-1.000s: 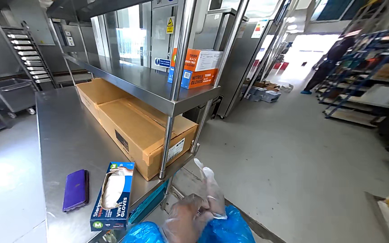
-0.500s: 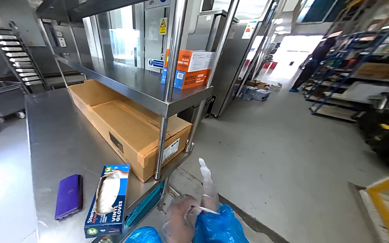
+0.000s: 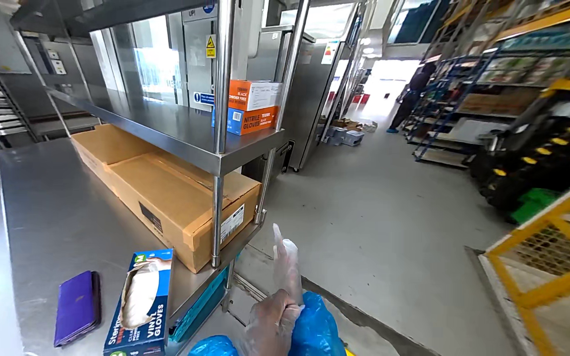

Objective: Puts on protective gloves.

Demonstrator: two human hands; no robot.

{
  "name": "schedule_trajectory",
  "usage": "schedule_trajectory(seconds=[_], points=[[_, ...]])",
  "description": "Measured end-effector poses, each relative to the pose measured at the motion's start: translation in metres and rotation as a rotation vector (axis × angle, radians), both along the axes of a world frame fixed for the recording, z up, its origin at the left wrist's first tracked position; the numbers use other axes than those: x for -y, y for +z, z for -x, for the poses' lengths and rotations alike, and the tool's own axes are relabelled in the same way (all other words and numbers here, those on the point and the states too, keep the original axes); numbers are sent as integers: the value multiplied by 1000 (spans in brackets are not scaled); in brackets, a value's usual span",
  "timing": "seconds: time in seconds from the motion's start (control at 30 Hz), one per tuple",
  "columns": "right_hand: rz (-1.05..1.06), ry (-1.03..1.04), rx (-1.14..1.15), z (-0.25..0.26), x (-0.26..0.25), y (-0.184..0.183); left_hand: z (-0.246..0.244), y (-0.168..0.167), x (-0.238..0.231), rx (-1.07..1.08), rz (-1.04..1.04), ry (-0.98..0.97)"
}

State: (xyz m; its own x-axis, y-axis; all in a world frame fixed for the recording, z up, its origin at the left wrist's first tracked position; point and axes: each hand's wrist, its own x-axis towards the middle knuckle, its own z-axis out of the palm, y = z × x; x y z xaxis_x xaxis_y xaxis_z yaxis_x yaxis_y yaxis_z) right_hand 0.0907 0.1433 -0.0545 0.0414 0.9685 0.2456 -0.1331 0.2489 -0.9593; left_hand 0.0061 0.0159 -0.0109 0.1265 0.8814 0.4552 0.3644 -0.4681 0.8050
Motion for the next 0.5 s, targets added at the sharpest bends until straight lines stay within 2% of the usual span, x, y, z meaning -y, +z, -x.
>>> schedule_trajectory(seconds=[0.03,0.07,0.1,0.13,0.17,0.2,0.3,0.37,0.4,0.43,0.5], points=[[-34,-116,136,3,-2,-1,-7,-3,2,-24,-50,66],[5,-166,240,8,8,16,-13,-7,2,-38,-117,123],[212,-71,263,10,31,60,-18,-10,1,-49,-188,153],[295,-38,170,15,48,89,-22,-12,2,-61,-239,153],[267,-30,34,18,58,100,-25,-13,1,-71,-281,145],[183,8,-94,17,61,95,-28,-13,1,-79,-318,135],[23,331,-407,-4,27,40,-36,-14,1,-82,-377,100],[-122,474,-511,-24,0,6,-42,-16,0,-61,-353,96],[-178,473,-524,-31,-7,-1,-43,-16,-2,-62,-334,93],[-151,384,-575,-33,-5,6,-45,-14,-4,-59,-313,82],[111,53,-699,-20,23,67,-49,-8,-6,-64,-296,58]])
